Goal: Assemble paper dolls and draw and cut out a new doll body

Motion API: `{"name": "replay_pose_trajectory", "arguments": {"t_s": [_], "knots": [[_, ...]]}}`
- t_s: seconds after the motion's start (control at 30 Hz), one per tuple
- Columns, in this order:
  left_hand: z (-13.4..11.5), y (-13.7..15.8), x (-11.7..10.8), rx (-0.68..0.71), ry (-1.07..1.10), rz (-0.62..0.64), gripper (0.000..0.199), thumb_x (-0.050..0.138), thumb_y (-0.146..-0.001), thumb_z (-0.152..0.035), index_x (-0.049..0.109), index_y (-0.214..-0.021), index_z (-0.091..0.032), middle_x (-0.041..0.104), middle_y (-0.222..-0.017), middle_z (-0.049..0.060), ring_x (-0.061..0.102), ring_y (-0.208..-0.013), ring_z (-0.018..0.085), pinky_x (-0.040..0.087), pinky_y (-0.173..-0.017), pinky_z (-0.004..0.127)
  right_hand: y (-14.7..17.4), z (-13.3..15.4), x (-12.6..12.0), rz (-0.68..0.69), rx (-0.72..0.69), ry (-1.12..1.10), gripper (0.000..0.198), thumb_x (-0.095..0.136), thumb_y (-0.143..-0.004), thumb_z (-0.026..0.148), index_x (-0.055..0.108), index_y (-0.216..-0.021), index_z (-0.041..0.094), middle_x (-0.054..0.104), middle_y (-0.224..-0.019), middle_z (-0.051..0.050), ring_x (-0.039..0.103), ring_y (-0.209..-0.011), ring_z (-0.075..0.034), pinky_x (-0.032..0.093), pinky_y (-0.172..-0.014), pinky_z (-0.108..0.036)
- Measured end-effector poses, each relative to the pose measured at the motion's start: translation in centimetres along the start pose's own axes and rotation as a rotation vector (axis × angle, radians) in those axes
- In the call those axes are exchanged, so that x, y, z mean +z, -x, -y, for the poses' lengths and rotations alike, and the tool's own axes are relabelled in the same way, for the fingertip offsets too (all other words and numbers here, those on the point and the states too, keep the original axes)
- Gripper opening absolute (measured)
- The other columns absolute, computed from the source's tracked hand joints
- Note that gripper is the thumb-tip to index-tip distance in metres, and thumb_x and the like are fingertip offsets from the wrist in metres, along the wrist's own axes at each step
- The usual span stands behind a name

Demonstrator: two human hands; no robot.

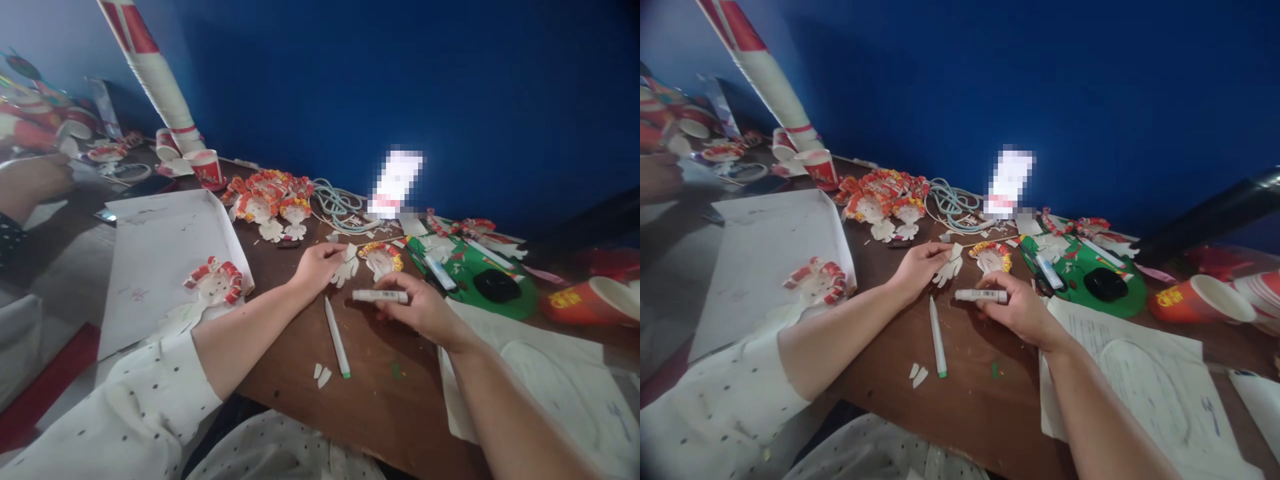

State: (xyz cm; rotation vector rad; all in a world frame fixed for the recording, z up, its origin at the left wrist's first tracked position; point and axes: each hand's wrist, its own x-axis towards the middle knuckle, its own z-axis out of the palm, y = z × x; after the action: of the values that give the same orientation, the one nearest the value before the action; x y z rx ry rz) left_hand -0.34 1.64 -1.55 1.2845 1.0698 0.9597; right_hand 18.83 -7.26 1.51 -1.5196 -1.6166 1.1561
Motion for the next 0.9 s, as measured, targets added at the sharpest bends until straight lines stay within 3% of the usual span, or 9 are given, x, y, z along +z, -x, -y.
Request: {"name": "replay_pose_trajectory", "arguments": {"t_s": [0.13, 0.27, 0.37, 0.5, 0.7, 0.9], "knots": [[0.0, 0.0, -0.1, 0.012, 0.002, 0.006, 0.032, 0.062, -0.079, -0.034, 0.072, -0.102, -0.014, 0.072, -0.085, 0.005, 0.059, -0.067, 0.012, 0.045, -0.064, 0.022, 0.3, 0.4, 0.4, 0.002, -0.026, 0.268, 0.018, 0.068, -0.076, 0.031, 0.064, -0.09, 0.021, 0.067, -0.068, 0.003, 0.061, -0.058, -0.014, 0.047, -0.054, -0.025], [-0.1, 0.2, -0.1, 0.014, -0.022, 0.011, 0.032, 0.063, -0.079, -0.034, 0.073, -0.102, -0.014, 0.073, -0.088, 0.005, 0.061, -0.071, 0.013, 0.046, -0.066, 0.023, 0.4, 0.2, 0.0, -0.002, -0.09, 0.398, 0.021, 0.069, -0.078, 0.041, 0.069, -0.091, 0.024, 0.072, -0.083, 0.001, 0.065, -0.071, -0.017, 0.049, -0.063, -0.027], [-0.3, 0.4, 0.1, 0.006, -0.011, 0.003, 0.029, 0.063, -0.079, -0.033, 0.074, -0.099, -0.015, 0.074, -0.09, 0.005, 0.063, -0.074, 0.014, 0.046, -0.068, 0.022, 0.0, -0.4, -0.7, -0.189, -0.161, 0.498, 0.022, 0.065, -0.082, 0.046, 0.072, -0.086, 0.026, 0.072, -0.09, -0.001, 0.066, -0.08, -0.018, 0.049, -0.07, -0.03], [-0.6, 0.6, 0.4, -0.021, -0.03, -0.002, 0.03, 0.064, -0.079, -0.033, 0.073, -0.1, -0.015, 0.074, -0.093, 0.006, 0.064, -0.077, 0.014, 0.047, -0.07, 0.023, -0.9, -1.0, -0.6, -0.47, -0.164, 0.758, 0.021, 0.063, -0.084, 0.042, 0.071, -0.098, 0.028, 0.073, -0.096, -0.002, 0.067, -0.079, -0.021, 0.046, -0.064, -0.032], [-0.8, 0.8, 0.4, 0.01, -0.104, 0.011, 0.028, 0.061, -0.081, -0.031, 0.074, -0.1, -0.015, 0.074, -0.097, 0.006, 0.066, -0.082, 0.016, 0.049, -0.077, 0.025, -1.9, 0.3, 0.9, -0.349, -0.004, 1.086, 0.027, 0.059, -0.084, 0.037, 0.064, -0.109, 0.029, 0.071, -0.102, -0.007, 0.066, -0.07, -0.024, 0.036, -0.052, -0.03], [-0.7, 0.9, 0.3, 0.037, -0.148, 0.035, 0.027, 0.06, -0.081, -0.032, 0.073, -0.099, -0.016, 0.074, -0.093, 0.004, 0.066, -0.081, 0.015, 0.049, -0.075, 0.023, -2.0, 0.3, 1.2, -0.331, 0.09, 0.935, 0.041, 0.059, -0.081, 0.028, 0.053, -0.122, 0.028, 0.068, -0.109, -0.006, 0.066, -0.087, -0.025, 0.042, -0.06, -0.03]]}}
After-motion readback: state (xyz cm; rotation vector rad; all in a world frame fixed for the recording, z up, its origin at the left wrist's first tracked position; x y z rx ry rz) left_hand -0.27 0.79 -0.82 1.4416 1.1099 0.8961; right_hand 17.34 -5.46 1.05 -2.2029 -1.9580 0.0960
